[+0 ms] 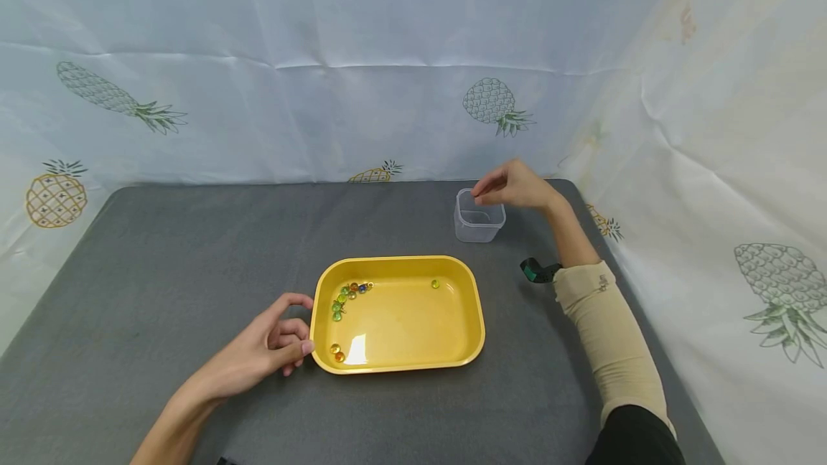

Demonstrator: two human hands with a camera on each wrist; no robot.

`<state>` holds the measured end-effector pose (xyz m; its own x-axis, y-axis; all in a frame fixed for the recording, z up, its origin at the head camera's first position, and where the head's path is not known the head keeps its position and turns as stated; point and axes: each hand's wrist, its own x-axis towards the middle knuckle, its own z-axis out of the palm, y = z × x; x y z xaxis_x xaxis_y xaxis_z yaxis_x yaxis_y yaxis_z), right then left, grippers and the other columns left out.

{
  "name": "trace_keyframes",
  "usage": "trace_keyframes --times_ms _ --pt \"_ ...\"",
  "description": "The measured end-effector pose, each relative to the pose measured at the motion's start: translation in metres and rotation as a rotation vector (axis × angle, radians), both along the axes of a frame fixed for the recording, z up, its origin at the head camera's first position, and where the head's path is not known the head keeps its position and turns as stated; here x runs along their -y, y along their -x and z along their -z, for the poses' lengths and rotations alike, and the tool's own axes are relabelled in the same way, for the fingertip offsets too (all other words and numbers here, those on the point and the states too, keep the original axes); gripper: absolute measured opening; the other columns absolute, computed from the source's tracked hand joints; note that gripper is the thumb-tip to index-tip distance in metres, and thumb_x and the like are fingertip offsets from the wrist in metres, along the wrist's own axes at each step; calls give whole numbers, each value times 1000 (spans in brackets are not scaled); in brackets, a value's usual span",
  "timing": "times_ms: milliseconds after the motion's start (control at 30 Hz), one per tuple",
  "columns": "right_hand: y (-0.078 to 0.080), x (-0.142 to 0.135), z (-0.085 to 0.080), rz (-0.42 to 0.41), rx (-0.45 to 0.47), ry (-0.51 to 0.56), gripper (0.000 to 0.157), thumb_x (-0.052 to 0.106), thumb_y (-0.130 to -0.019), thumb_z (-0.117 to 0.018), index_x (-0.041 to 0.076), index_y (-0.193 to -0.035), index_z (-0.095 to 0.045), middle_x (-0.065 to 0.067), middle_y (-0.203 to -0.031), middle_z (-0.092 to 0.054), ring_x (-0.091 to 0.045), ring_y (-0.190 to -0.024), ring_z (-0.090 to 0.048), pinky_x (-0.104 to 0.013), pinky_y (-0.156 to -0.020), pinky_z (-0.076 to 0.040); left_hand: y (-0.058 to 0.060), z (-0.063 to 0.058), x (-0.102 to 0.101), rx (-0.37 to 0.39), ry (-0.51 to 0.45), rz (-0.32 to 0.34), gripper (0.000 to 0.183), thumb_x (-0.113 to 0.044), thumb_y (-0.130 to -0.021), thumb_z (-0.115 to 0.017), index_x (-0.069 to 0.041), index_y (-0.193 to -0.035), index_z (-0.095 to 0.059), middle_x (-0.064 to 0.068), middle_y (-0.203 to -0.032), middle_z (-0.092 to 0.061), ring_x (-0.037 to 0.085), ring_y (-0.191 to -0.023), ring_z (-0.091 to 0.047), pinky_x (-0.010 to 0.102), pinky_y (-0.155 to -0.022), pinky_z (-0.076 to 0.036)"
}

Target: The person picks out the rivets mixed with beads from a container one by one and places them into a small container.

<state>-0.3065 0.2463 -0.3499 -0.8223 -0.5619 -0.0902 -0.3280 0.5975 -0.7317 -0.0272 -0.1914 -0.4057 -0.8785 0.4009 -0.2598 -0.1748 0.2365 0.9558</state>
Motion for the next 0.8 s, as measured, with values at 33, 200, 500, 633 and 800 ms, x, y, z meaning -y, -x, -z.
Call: trace_keyframes --times_ms 33,200,500,633,800 --pt "0 0 1 -6 0 -2 22 5 -96 -81 -5 -116 -79 -19 -111 -82 -14 -93 -80 -26 -86 -63 0 0 0 0 0 -1 58 -8 -104 -68 1 -149 -32 17 -96 -65 14 -74 -62 28 -63 -55" --pt "1 3 6 -23 -2 -5 24 4 -97 -80 -8 -117 -78 -21 -111 -82 -24 -96 -81 -32 -87 -65 0 0 0 3 1 -2 58 -9 -105 -69 1 -149 -32 17 -96 -65 14 -74 -62 28 -63 -55" --pt "-2 7 9 -41 12 -20 23 2 -98 -78 -10 -118 -77 -24 -115 -80 -14 -95 -80 -32 -88 -65 0 -1 0 0 6 -3 59 -9 -104 -68 0 -150 -32 16 -96 -65 15 -75 -62 28 -64 -55" --pt "-3 8 10 -42 14 -31 23 2 -98 -78 -9 -118 -77 -24 -116 -80 -20 -97 -81 -29 -88 -65 0 -1 0 -2 5 -4 59 -9 -104 -68 0 -150 -32 16 -96 -65 15 -74 -62 28 -64 -55" --pt "-2 7 11 -41 19 -28 22 1 -98 -78 -8 -117 -77 -24 -115 -80 -19 -97 -81 -25 -86 -64 0 -1 0 1 4 -5 59 -10 -104 -69 0 -149 -32 16 -96 -65 15 -74 -62 28 -64 -55"
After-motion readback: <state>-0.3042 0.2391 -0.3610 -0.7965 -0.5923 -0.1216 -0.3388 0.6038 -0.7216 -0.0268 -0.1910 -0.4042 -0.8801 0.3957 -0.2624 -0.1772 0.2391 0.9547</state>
